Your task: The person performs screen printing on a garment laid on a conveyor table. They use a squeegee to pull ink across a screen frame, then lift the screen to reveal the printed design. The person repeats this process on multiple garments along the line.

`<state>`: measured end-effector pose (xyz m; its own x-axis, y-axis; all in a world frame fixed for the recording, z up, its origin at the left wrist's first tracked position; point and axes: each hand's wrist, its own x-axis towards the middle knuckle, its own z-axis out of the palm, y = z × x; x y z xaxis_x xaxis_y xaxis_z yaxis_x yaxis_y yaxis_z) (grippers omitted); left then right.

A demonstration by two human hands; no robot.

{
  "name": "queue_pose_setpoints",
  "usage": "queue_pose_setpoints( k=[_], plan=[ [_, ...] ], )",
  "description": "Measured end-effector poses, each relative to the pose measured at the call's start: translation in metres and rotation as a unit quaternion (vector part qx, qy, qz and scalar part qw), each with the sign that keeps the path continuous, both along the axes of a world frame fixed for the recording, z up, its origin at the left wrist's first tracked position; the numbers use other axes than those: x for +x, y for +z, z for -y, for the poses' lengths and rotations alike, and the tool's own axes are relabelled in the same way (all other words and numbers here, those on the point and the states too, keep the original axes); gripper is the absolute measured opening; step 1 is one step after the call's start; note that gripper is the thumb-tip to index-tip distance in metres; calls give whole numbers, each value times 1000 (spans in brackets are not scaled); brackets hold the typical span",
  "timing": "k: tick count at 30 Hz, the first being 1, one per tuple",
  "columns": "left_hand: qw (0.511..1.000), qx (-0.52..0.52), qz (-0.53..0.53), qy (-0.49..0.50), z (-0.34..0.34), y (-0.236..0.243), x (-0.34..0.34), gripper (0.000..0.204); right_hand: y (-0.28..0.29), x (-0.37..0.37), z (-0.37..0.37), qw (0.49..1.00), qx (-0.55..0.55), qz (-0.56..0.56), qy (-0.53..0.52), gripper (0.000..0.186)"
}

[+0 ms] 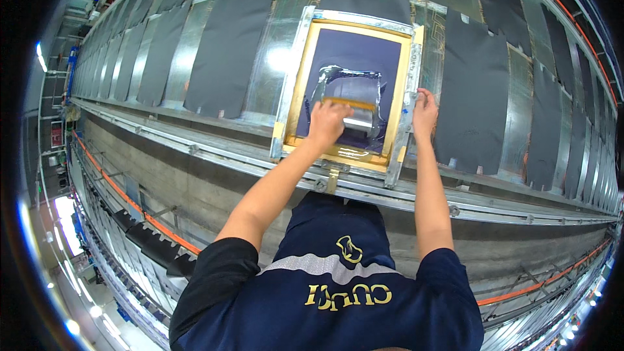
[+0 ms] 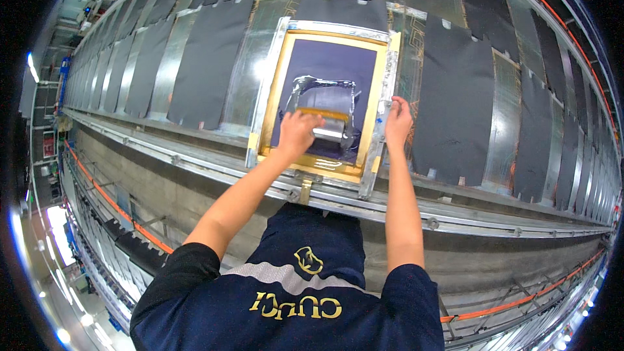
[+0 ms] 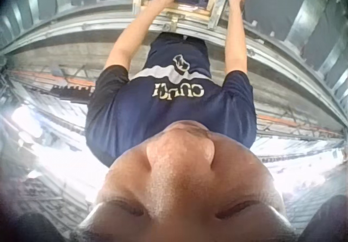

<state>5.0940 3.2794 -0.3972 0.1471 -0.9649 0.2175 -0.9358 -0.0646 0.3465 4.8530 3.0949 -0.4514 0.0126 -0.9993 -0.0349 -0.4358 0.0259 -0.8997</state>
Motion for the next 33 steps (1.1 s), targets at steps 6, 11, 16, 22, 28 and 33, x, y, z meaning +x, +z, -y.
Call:
queue_pose_setpoints(
  k=[6, 11, 16, 22, 28, 33],
  plan=[
    [998, -24, -26, -53, -68, 18, -10, 35, 26, 7, 12, 997, -57, -43, 23, 21],
    [996, -25, -33, -73, -98, 35, 34, 54, 75, 59, 0, 995, -54, -88, 13, 21],
    [998, -9, -60, -8, -155, 33, 177, 54, 57, 223, -73, 997, -69, -27, 10, 21],
    [999, -6, -44, 5, -221, 15, 361, 51, 33, 404, -157, 999, -36, 14, 23, 22],
    [999, 20, -32, 5, -255, 13, 433, 55, 25, 480, -186, 998, -58, -1, 0, 22],
    [999, 23, -14, -31, -292, 9, 444, 60, 23, 493, -185, 999, -26, -20, -6, 22]
  ],
)
